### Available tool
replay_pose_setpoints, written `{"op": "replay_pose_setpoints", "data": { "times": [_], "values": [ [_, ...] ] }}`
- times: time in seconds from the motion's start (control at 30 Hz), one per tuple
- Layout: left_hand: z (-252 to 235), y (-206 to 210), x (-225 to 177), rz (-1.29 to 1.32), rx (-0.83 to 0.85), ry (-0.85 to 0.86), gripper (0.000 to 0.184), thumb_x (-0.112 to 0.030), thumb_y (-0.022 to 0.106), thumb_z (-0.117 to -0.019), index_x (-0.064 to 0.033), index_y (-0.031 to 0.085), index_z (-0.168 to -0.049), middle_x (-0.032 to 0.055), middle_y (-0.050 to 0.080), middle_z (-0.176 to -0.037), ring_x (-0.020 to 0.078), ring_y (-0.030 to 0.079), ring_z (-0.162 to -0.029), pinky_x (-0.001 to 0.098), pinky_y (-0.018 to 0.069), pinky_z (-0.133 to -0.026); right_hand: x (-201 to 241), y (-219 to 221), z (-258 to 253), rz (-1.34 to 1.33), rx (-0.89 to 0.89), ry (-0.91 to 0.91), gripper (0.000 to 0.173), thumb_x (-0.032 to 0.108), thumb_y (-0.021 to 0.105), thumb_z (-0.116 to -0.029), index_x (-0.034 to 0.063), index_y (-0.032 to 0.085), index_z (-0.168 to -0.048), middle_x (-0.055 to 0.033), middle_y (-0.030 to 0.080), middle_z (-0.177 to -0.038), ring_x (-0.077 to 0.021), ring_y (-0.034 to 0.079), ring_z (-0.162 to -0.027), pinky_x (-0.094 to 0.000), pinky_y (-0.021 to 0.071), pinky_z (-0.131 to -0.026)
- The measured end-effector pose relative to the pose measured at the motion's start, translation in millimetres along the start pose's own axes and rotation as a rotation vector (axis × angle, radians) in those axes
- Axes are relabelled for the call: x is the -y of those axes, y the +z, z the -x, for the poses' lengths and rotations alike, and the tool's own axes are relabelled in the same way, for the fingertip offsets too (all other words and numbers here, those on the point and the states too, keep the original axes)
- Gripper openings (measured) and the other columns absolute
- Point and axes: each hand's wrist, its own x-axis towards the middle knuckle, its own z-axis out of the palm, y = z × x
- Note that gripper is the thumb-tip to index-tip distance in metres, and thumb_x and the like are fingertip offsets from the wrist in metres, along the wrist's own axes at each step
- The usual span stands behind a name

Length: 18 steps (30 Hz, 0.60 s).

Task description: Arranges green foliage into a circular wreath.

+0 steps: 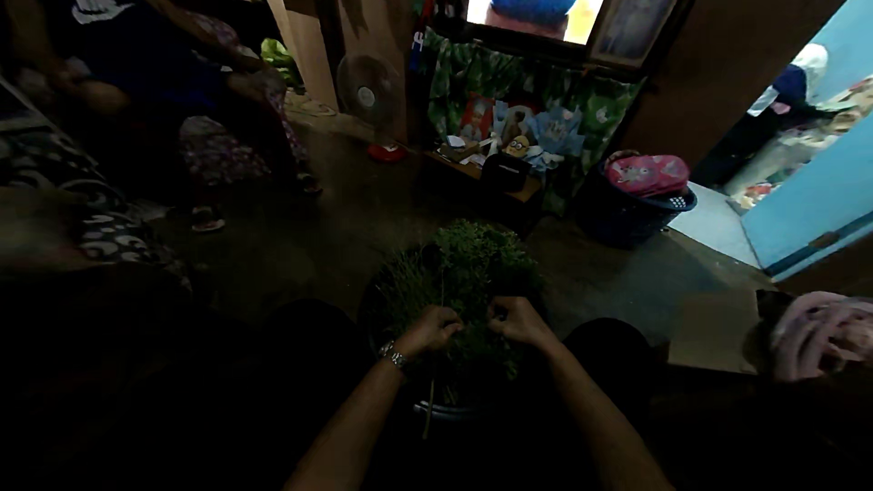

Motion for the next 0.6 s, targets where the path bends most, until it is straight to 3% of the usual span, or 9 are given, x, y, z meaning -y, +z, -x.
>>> {"op": "replay_pose_setpoints", "data": {
  "times": [0.13, 0.27, 0.37, 0.5, 0.6],
  "values": [
    [-3.1, 1.5, 2.2, 0.156, -0.175, -0.086, 0.028, -0.015, 0.052, -0.1070, 0.0057, 0.068, -0.114, 0.0162, 0.068, -0.101, 0.0166, 0.064, -0.087, 0.0332, 0.0526, -0.085, -6.6, -8.2, 0.8, -0.010, -0.153, -0.032, 0.020, 0.010, 0.066, -0.0951, -0.0047, 0.070, -0.108, -0.0172, 0.071, -0.104, -0.0193, 0.068, -0.092, -0.0346, 0.0560, -0.085],
    [-6.2, 8.4, 1.2, 0.317, -0.242, -0.119, 0.024, -0.016, 0.054, -0.1070, 0.0026, 0.069, -0.112, 0.0063, 0.067, -0.094, 0.0045, 0.061, -0.080, 0.0223, 0.0516, -0.078, -12.8, -2.8, -0.4, -0.090, -0.395, -0.097, 0.014, 0.007, 0.067, -0.0953, -0.0043, 0.071, -0.102, -0.0142, 0.072, -0.098, -0.0122, 0.068, -0.085, -0.0276, 0.0566, -0.079],
    [-5.5, 9.0, -6.0, 0.423, -0.246, -0.141, 0.022, -0.013, 0.054, -0.1066, 0.0040, 0.068, -0.112, 0.0058, 0.067, -0.093, 0.0040, 0.063, -0.081, 0.0218, 0.0533, -0.080, -14.8, -2.3, -0.7, -0.162, -0.544, -0.098, 0.011, 0.006, 0.069, -0.0941, -0.0022, 0.071, -0.100, -0.0104, 0.072, -0.094, -0.0092, 0.066, -0.078, -0.0265, 0.0565, -0.074],
    [-4.7, 8.7, -1.8, 0.545, -0.324, -0.156, 0.018, -0.009, 0.055, -0.1055, 0.0057, 0.066, -0.110, 0.0059, 0.067, -0.090, 0.0057, 0.065, -0.079, 0.0237, 0.0564, -0.079, -24.2, -13.3, 0.4, -0.159, -0.702, -0.111, 0.013, 0.008, 0.066, -0.0974, -0.0014, 0.069, -0.106, -0.0096, 0.070, -0.093, -0.0092, 0.064, -0.072, -0.0278, 0.0559, -0.069],
    [-4.6, 7.2, -2.3, 0.605, -0.347, -0.167, 0.018, -0.007, 0.055, -0.1052, 0.0063, 0.064, -0.114, 0.0068, 0.068, -0.093, 0.0066, 0.066, -0.080, 0.0250, 0.0571, -0.080, -34.3, -15.2, -1.5, -0.002, -0.678, -0.283, 0.016, 0.012, 0.069, -0.0966, -0.0023, 0.072, -0.104, -0.0141, 0.069, -0.101, -0.0168, 0.067, -0.086, -0.0318, 0.0576, -0.079]
  ]
}}
